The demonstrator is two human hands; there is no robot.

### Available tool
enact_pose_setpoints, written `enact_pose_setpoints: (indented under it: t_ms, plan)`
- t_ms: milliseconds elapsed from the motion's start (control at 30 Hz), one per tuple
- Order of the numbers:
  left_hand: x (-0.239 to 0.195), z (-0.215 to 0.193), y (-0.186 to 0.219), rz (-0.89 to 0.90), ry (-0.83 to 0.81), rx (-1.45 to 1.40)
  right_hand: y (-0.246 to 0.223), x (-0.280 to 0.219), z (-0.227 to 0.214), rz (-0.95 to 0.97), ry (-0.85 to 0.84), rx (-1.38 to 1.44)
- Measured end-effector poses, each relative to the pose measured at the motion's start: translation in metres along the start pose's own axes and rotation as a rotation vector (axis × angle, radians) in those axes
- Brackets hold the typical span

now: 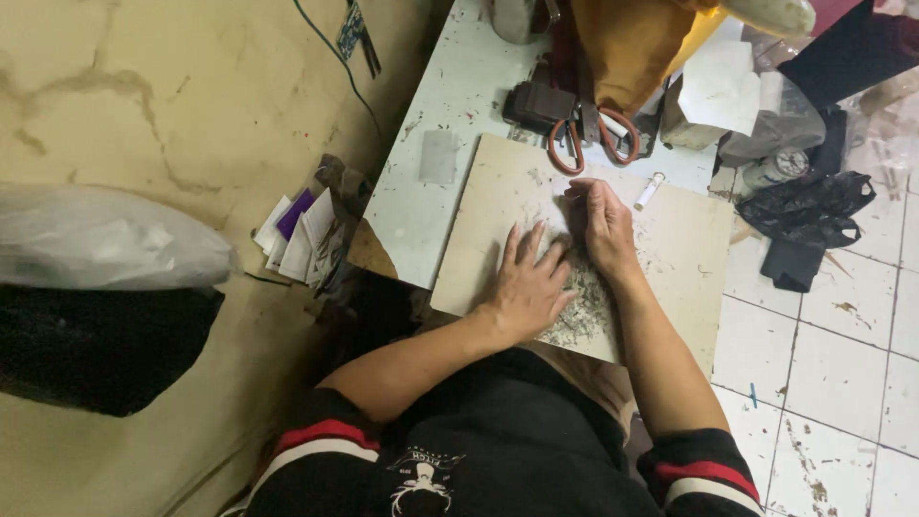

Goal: The person assembles small photo frames by applying adhesive to a black frame, placing a clear plastic sheet over the opening, and pressing it down. They repeat this process for multiple frames, stacking the finished units on the floor.

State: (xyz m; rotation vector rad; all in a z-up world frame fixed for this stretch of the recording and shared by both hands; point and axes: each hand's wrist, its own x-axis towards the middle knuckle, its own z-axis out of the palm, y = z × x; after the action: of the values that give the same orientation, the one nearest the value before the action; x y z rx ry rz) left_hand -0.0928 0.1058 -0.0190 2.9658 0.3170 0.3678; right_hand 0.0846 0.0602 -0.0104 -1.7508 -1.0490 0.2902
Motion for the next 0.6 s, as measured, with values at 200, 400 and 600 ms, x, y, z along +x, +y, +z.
enact_pose_setpoints:
  t_ms: [200,400,600]
  plan:
    - [0.016,-0.032,-0.032,-0.098,-0.027,-0.092,-0.004,-0.001,0.003,-0.004,0.028,0.017]
    - [0.022,-0.073,-0.175,-0.353,-0.092,-0.173,0.000,0.000,0.002,-0.003,0.017,0.024]
    - [0.044,-0.016,-0.272,-0.317,-0.226,-0.219,-0.020,-0.004,0.004,0.025,0.025,0.008]
